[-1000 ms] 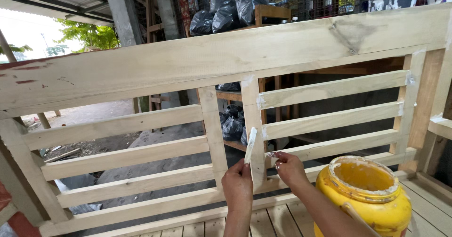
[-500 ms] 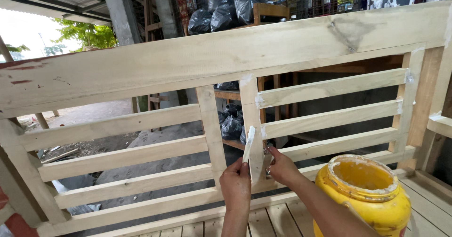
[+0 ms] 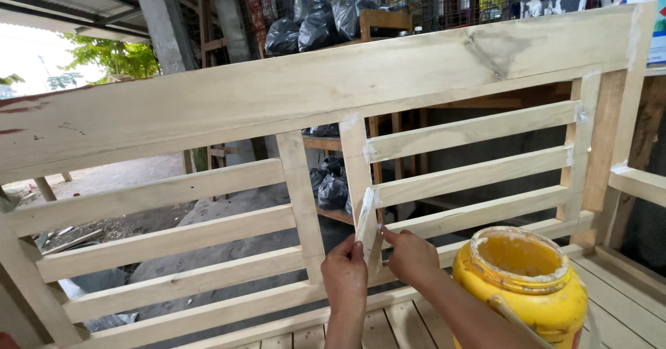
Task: The person applies white wood filler to the joints and seams of a wooden chair using a small stick. They work along the backrest slats and then move to the armrest, smoothing the filler into the gaps.
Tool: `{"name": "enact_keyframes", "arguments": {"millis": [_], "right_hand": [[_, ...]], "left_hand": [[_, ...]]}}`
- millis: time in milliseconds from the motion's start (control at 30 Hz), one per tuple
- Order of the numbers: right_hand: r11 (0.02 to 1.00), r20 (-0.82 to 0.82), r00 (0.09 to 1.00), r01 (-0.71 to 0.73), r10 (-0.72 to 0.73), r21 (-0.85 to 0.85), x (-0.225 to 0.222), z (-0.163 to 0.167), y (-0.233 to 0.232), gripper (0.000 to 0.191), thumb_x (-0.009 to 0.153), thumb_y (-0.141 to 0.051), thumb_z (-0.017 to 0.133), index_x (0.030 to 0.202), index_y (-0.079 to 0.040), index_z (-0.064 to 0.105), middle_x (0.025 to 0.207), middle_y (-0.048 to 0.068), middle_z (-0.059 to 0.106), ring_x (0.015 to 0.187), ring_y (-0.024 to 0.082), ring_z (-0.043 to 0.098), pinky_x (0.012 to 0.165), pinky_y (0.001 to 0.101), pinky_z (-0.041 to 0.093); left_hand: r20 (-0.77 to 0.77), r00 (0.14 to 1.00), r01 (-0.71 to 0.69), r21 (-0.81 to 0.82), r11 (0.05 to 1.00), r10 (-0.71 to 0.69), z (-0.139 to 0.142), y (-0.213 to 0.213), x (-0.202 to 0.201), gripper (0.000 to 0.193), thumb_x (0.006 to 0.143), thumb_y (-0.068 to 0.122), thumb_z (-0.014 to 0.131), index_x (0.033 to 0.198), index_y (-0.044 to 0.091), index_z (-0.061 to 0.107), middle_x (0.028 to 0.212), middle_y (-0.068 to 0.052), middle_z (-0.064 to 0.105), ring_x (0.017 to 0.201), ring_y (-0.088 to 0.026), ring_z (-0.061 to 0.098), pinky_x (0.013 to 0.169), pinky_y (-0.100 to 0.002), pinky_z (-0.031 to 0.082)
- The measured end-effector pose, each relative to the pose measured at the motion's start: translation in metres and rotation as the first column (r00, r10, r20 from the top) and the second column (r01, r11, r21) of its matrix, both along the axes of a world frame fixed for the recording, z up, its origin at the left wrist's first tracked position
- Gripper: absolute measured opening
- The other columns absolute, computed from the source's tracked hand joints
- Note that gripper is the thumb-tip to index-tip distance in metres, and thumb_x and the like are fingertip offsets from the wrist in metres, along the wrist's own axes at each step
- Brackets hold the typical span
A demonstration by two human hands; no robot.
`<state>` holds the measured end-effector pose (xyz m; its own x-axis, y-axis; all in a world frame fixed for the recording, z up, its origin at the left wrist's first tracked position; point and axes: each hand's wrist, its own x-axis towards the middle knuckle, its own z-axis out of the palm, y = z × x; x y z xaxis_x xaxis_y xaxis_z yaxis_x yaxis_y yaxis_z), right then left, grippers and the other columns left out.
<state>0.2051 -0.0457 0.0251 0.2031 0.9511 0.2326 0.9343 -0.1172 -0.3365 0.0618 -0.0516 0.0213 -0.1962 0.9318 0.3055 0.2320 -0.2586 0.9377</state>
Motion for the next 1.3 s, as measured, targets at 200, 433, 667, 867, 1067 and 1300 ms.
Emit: {"name": "enact_keyframes", "arguments": {"millis": [200, 433, 667, 867, 1067, 1300], "right_hand": [[0.998, -0.043, 0.999, -0.008, 0.011, 0.059, 0.006, -0.011, 0.022, 0.071, 0.086, -0.011, 0.060, 0.149, -0.040, 0.049, 0.123, 0.010, 0.069, 0.115, 0.030, 0.066, 0.096, 0.0443, 0.053], [0.998, -0.175, 0.984, -0.020, 0.031, 0.062, 0.017, -0.019, 0.038, 0.061, 0.091, -0.014, 0.055, 0.145, -0.042, 0.055, 0.116, 0.013, 0.073, 0.107, 0.034, 0.070, 0.093, 0.0454, 0.055], [0.994, -0.081, 0.997, 0.008, 0.001, 0.106, -0.001, -0.028, -0.001, 0.075, 0.084, -0.012, 0.062, 0.151, -0.041, 0.045, 0.117, 0.008, 0.068, 0.111, 0.030, 0.067, 0.093, 0.0452, 0.054], [0.987, -0.181, 0.983, 0.060, -0.032, 0.150, 0.000, -0.022, -0.018, 0.067, 0.083, -0.016, 0.068, 0.145, -0.037, 0.053, 0.124, 0.007, 0.062, 0.110, 0.031, 0.066, 0.093, 0.0451, 0.054], [0.924, -0.170, 0.985, 0.096, -0.034, 0.370, -0.002, 0.002, -0.052, 0.063, 0.079, -0.015, 0.071, 0.140, -0.023, 0.056, 0.127, 0.011, 0.058, 0.105, 0.036, 0.065, 0.086, 0.0479, 0.054], [0.935, -0.048, 0.990, 0.140, -0.131, 0.326, 0.021, 0.062, -0.100, 0.035, 0.086, -0.019, 0.068, 0.120, -0.026, 0.075, 0.112, 0.006, 0.063, 0.099, 0.030, 0.068, 0.086, 0.0439, 0.056]], "left_hand": [[-0.033, 0.999, -0.032, 0.079, 0.996, 0.035, -0.005, 0.002, -0.001, 0.028, 0.092, 0.022, 0.066, 0.114, 0.011, 0.078, 0.095, -0.016, 0.078, 0.085, -0.030, 0.075, 0.075, -0.039, 0.055], [-0.023, 1.000, -0.013, 0.102, 0.995, 0.016, -0.009, 0.001, -0.005, 0.028, 0.090, 0.020, 0.067, 0.114, 0.011, 0.078, 0.094, -0.018, 0.077, 0.082, -0.031, 0.075, 0.075, -0.039, 0.055], [-0.030, 1.000, -0.002, 0.157, 0.988, 0.007, -0.017, 0.004, 0.000, 0.027, 0.089, 0.021, 0.068, 0.111, 0.008, 0.078, 0.096, -0.017, 0.076, 0.081, -0.030, 0.075, 0.074, -0.038, 0.055], [-0.029, 0.999, 0.037, 0.081, 0.996, -0.035, -0.011, -0.005, -0.001, 0.028, 0.088, 0.022, 0.069, 0.112, 0.009, 0.078, 0.084, -0.018, 0.078, 0.071, -0.027, 0.076, 0.068, -0.038, 0.055], [-0.105, 0.988, 0.123, 0.044, 0.991, -0.118, 0.009, -0.015, 0.006, 0.026, 0.088, 0.021, 0.070, 0.109, 0.008, 0.079, 0.081, -0.019, 0.077, 0.069, -0.030, 0.075, 0.067, -0.039, 0.054], [-0.302, 0.942, 0.233, 0.275, 0.933, -0.146, 0.035, -0.035, 0.028, 0.031, 0.078, 0.009, 0.068, 0.107, 0.009, 0.080, 0.098, -0.021, 0.073, 0.093, -0.039, 0.071, 0.082, -0.045, 0.055]]}}
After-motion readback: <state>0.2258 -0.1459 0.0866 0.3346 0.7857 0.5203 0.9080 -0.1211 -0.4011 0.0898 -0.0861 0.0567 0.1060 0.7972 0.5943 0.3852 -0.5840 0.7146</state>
